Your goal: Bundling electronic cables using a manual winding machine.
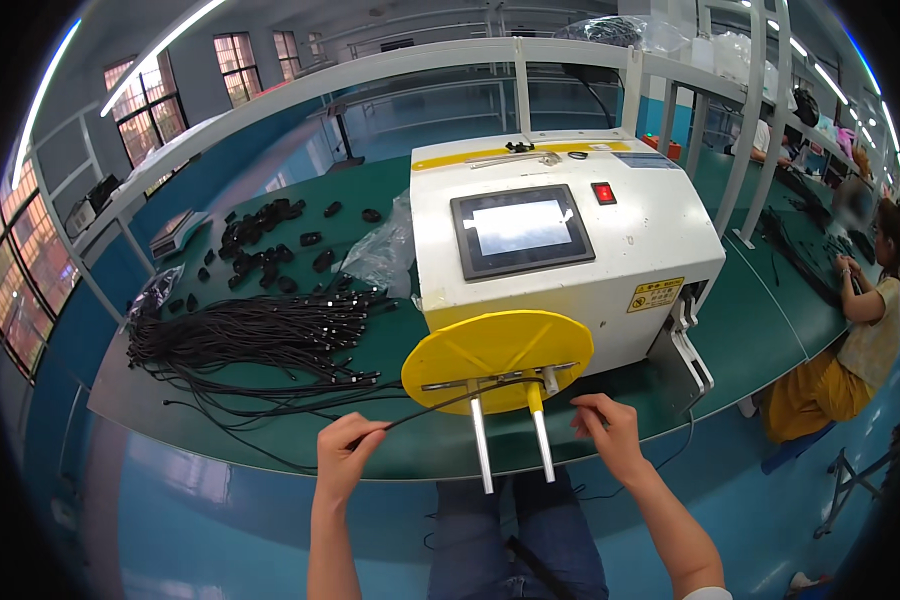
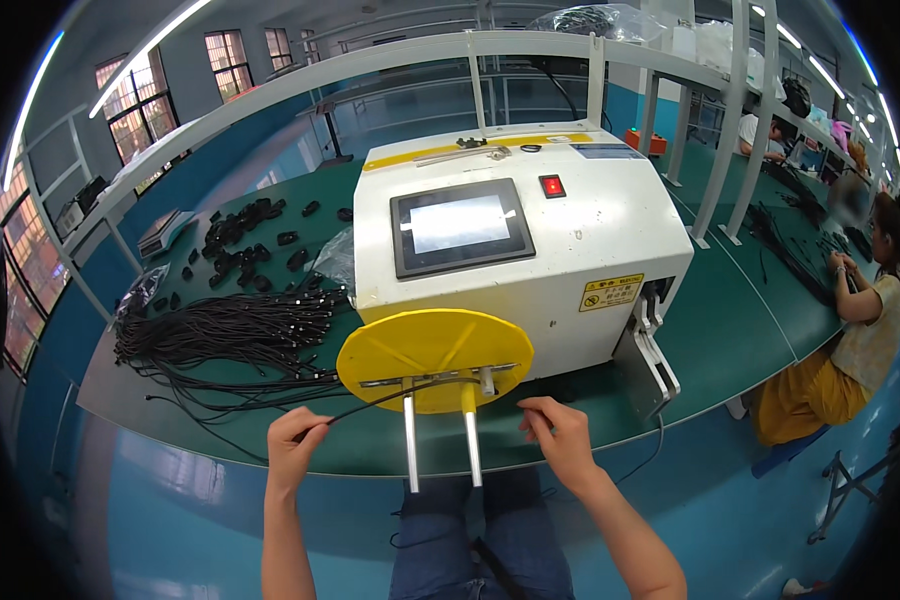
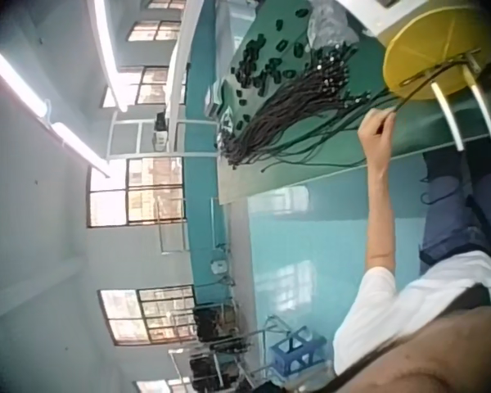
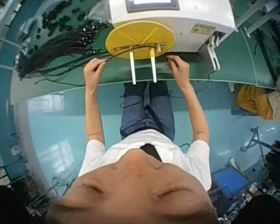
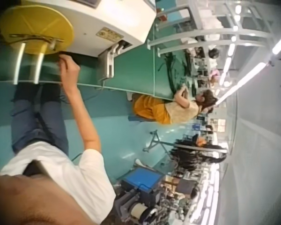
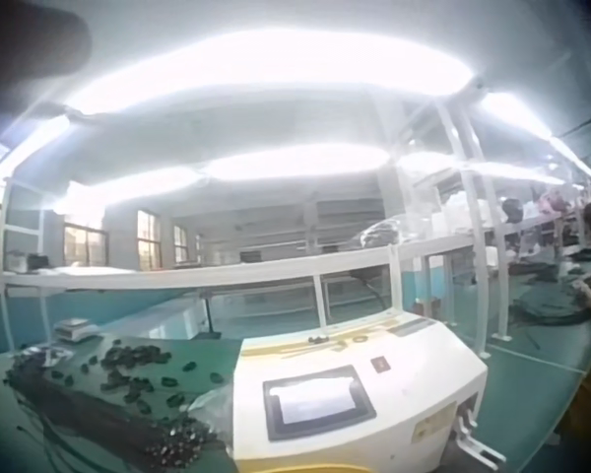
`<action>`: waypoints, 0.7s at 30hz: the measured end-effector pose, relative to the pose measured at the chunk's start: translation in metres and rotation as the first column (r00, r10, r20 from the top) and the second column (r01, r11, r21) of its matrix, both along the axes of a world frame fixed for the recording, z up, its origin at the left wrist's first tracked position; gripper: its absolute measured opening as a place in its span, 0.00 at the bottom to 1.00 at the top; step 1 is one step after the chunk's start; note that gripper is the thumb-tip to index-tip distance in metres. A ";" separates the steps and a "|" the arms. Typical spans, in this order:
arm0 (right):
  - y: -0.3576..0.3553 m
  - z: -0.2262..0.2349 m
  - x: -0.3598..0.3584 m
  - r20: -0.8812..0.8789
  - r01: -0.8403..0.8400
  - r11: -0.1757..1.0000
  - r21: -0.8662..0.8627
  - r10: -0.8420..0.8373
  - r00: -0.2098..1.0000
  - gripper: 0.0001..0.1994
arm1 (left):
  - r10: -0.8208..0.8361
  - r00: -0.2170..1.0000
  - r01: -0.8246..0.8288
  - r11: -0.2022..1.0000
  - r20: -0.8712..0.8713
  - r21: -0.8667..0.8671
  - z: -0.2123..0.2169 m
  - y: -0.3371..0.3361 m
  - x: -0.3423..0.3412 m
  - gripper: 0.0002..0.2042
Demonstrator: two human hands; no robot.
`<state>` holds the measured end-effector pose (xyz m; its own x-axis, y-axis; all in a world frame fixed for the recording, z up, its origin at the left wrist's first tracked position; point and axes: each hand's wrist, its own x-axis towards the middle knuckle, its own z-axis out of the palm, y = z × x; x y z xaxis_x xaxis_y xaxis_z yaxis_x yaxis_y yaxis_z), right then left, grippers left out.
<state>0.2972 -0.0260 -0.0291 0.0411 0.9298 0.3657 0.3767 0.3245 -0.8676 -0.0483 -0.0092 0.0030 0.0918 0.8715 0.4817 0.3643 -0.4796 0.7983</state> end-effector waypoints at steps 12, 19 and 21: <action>-0.002 -0.009 -0.001 0.014 0.004 0.998 -0.064 -0.003 1.000 0.07 | 0.003 1.000 -0.002 0.999 0.010 -0.053 -0.020 -0.004 -0.021 0.05; -0.002 -0.013 -0.001 0.014 -0.010 0.997 -0.076 0.011 1.000 0.07 | 0.014 0.999 -0.013 1.000 0.033 -0.025 -0.017 -0.005 -0.020 0.05; -0.003 -0.015 -0.002 0.023 -0.009 0.998 -0.058 0.010 1.000 0.07 | -0.009 1.000 0.010 1.000 0.016 -0.007 -0.014 -0.005 -0.018 0.05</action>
